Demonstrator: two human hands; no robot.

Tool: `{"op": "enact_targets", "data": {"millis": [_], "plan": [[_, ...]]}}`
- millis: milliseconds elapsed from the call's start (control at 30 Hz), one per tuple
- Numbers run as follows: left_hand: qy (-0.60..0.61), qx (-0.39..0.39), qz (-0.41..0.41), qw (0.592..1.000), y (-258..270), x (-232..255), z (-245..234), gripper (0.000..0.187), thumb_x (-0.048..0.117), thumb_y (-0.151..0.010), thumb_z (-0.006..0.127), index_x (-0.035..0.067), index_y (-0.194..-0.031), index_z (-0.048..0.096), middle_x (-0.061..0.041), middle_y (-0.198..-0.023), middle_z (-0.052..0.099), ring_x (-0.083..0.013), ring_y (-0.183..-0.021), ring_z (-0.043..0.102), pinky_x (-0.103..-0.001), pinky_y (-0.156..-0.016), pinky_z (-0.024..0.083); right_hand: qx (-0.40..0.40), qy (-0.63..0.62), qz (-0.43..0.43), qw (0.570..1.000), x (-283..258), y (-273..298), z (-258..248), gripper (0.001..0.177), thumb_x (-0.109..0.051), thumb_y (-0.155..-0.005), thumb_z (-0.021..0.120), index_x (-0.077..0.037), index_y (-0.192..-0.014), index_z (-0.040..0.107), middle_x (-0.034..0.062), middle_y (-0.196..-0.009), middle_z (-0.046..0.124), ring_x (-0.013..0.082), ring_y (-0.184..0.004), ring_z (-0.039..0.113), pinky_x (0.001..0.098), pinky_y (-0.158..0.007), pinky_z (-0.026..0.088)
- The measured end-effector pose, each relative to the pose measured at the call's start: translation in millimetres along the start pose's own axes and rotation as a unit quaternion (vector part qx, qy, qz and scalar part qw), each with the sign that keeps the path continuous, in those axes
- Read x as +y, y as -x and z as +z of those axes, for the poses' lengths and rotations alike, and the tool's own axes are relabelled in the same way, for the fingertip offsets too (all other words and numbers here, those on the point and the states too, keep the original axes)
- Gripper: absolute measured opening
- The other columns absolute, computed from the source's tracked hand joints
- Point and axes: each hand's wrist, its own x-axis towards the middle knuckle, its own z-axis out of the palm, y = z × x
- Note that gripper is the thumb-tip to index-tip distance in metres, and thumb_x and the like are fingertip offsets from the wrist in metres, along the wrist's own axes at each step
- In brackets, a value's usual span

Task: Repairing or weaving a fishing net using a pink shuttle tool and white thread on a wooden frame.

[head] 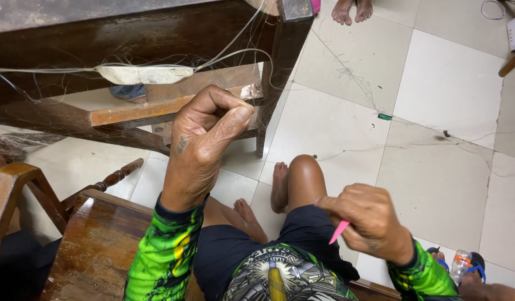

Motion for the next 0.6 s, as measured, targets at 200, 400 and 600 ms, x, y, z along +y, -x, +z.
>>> {"op": "enact_targets", "data": {"millis": [200, 400, 600], "plan": [[-0.059, -0.022, -0.001, 0.998, 1, 1, -8, 0.009, 0.022, -0.118, 0.080, 0.016, -0.113, 0.076, 0.005, -0.107, 0.071, -0.0076, -0.100, 0.064, -0.027, -0.094, 0.055, -0.027, -0.058, -0.047, 0.997, -18, -8, 40, 0.024, -0.008, -0.117, 0.065, -0.002, -0.128, 0.085, 0.0007, -0.081, 0.077, 0.0183, -0.062, 0.069, 0.0389, -0.059, 0.056], [-0.083, -0.035, -0.012, 0.996, 3, 3, -20, 0.010, 0.022, -0.118, 0.081, 0.014, -0.114, 0.079, 0.003, -0.109, 0.077, -0.0084, -0.102, 0.069, -0.028, -0.096, 0.061, -0.050, -0.114, -0.072, 0.990, -39, -26, 48, 0.019, -0.008, -0.121, 0.068, 0.002, -0.130, 0.083, 0.0056, -0.080, 0.072, 0.0254, -0.061, 0.061, 0.0415, -0.058, 0.047], [-0.099, -0.057, -0.007, 0.993, 5, 13, -26, 0.019, 0.026, -0.119, 0.076, 0.011, -0.122, 0.086, -0.004, -0.126, 0.089, -0.0153, -0.122, 0.084, -0.032, -0.112, 0.070, -0.028, -0.131, -0.046, 0.990, -34, -20, 34, 0.027, -0.019, -0.123, 0.065, 0.000, -0.124, 0.086, 0.0034, -0.081, 0.076, 0.0213, -0.059, 0.066, 0.0377, -0.056, 0.048]]}}
